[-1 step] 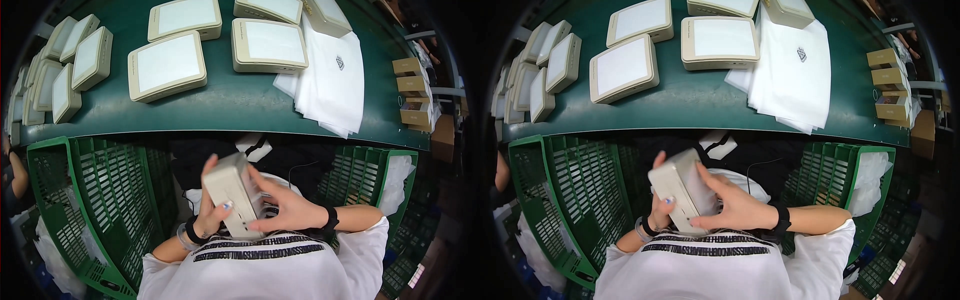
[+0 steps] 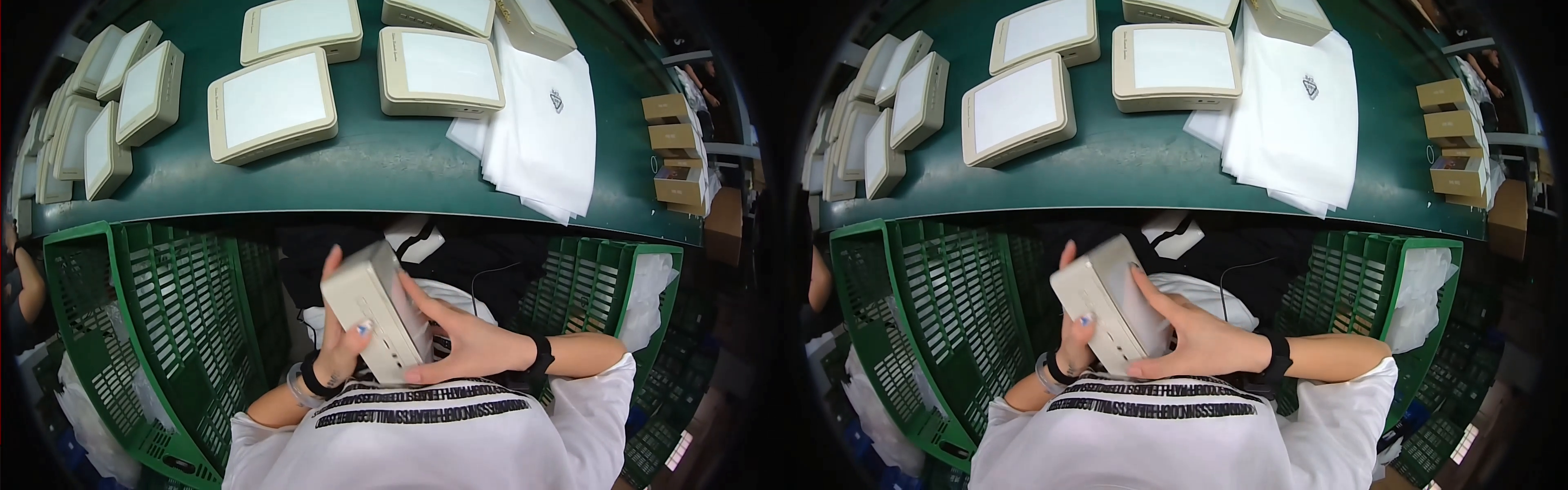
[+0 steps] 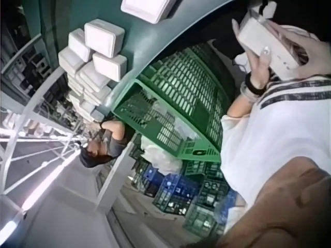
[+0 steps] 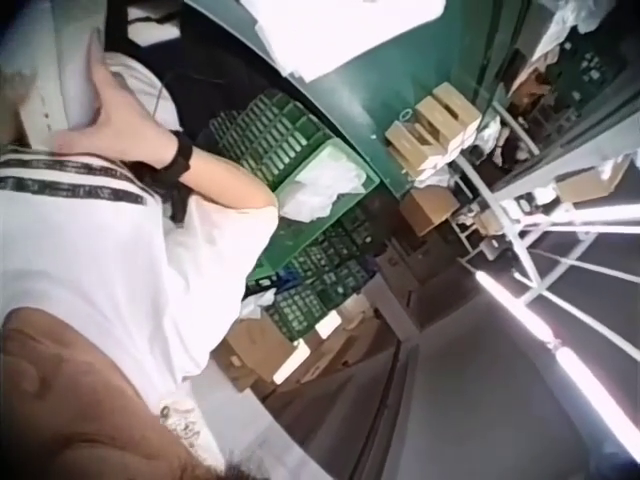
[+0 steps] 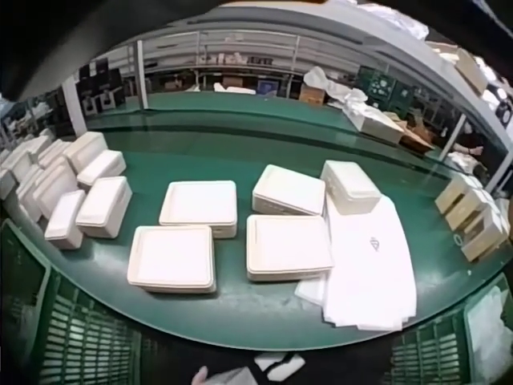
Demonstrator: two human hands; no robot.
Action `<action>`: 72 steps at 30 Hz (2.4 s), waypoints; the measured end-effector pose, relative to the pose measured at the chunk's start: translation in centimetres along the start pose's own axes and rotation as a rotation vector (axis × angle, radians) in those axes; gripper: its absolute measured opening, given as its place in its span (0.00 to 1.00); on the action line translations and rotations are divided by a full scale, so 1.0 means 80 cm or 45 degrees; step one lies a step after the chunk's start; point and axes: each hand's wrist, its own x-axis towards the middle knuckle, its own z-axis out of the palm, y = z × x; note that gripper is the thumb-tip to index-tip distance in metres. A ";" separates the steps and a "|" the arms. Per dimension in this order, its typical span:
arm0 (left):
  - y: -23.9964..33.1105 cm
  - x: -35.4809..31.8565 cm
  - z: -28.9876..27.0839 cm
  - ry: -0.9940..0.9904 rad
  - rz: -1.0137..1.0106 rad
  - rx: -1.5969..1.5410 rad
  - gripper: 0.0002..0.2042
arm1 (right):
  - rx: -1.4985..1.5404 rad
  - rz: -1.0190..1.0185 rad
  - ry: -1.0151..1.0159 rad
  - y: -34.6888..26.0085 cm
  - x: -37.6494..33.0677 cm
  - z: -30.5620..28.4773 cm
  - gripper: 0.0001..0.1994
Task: The person places electronic devices into plastic bags and sets them into a crate, then retrieves screen protectors from a bag and applies them to the devices.
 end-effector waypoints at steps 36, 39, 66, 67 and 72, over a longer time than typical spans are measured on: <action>0.026 -0.007 -0.047 -0.551 -0.293 -0.691 0.54 | 0.589 -0.692 0.835 -0.065 -0.031 -0.030 0.71; 0.013 0.001 -0.051 -0.550 -0.271 -0.682 0.52 | 0.407 -0.729 0.942 -0.086 -0.020 -0.038 0.71; 0.025 0.028 -0.010 -0.344 0.213 -0.258 0.35 | -0.987 -0.548 0.736 -0.084 0.002 0.013 0.43; 0.030 0.031 -0.008 -0.314 0.261 -0.205 0.35 | -0.996 -0.550 0.745 -0.077 0.006 0.013 0.43; 0.066 0.047 0.020 -0.047 0.558 0.168 0.35 | -0.854 -0.729 0.985 -0.045 0.028 0.004 0.48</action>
